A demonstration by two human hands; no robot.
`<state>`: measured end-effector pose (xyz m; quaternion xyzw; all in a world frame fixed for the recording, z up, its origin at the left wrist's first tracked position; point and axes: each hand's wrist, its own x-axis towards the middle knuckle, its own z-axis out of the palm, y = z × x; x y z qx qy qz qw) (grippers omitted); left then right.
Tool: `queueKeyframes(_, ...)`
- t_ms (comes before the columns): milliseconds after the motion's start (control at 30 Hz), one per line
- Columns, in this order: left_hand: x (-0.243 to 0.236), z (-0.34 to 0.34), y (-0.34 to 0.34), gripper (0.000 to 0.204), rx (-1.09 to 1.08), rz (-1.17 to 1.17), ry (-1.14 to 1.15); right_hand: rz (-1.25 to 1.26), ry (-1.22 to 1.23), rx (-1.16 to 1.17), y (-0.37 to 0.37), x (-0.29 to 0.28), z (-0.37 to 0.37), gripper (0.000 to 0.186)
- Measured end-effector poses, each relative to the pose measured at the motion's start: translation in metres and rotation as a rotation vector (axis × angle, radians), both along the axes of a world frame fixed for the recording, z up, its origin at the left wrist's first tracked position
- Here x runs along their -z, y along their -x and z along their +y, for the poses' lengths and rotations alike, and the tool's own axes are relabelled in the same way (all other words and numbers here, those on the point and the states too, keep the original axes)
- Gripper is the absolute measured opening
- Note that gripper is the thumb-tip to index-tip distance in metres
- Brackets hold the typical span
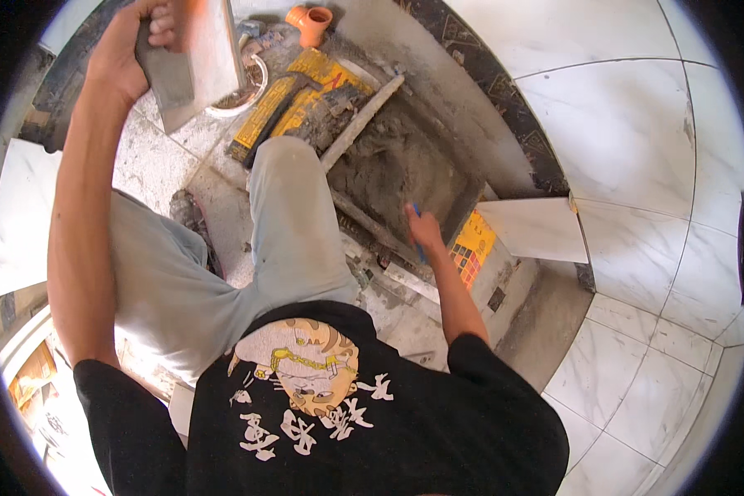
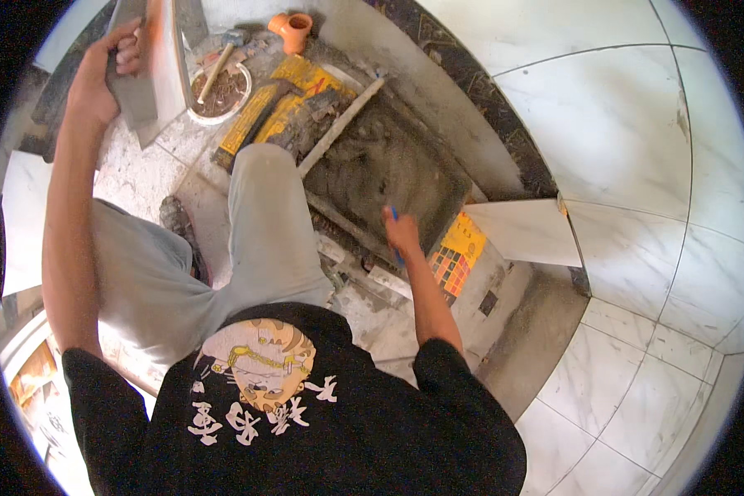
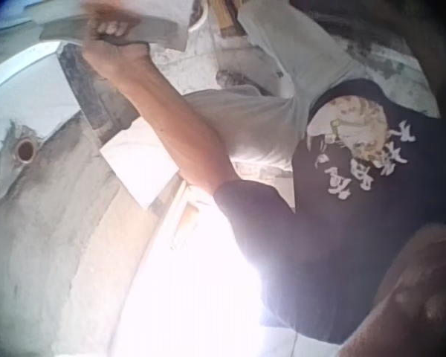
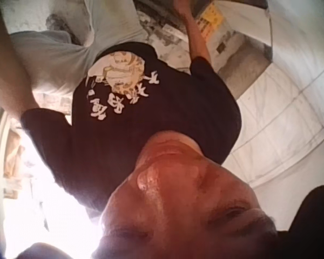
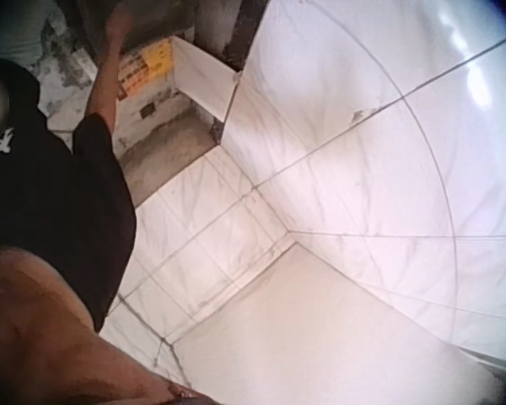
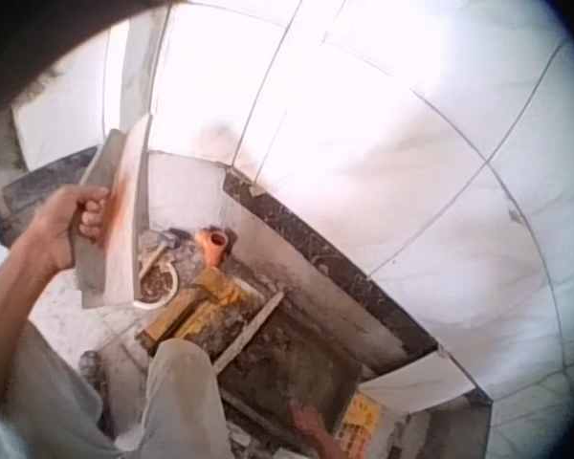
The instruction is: Apply mortar and place ceramic tiles on a wall section.
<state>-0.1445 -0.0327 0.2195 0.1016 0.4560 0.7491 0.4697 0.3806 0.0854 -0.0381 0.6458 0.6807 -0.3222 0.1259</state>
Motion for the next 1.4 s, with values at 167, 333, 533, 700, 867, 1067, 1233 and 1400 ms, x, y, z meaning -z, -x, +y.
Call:
queueKeyframes(167,0.005,0.009,0.001,0.018,0.079,-0.061,-0.099,0.054,0.143,0.175,-0.035,-0.003,-0.01,0.07)
queueKeyframes(333,0.004,-0.002,0.014,0.024,0.037,-0.017,0.052,0.094,0.17,0.329,-0.029,-0.057,-0.043,0.068)
queueKeyframes(533,0.008,0.023,0.004,0.023,0.018,-0.054,0.05,-0.14,-0.247,-0.473,0.012,-0.054,-0.001,0.052)
queueKeyframes(700,0.014,0.027,0.004,0.02,-0.004,-0.159,0.051,-0.167,-0.252,-0.64,0.033,-0.039,0.06,0.052)
queueKeyframes(867,0.017,0.023,0.016,0.018,0.008,-0.139,0.058,-0.126,-0.282,-0.292,-0.008,0.014,0.028,0.056)
queueKeyframes(1067,0.005,0.002,0.02,0.014,-0.095,-0.077,0.113,0.283,0.285,0.395,0.035,-0.024,-0.018,0.063)
queueKeyframes(1233,0.022,0.042,0.003,0.015,0.117,-0.157,0.017,0.174,0.151,0.251,0.06,0.01,0.024,0.067)
queueKeyframes(1400,0.004,0.024,-0.017,0.01,0.009,0.072,0.157,0.287,0.371,0.311,0.015,-0.034,-0.014,0.058)
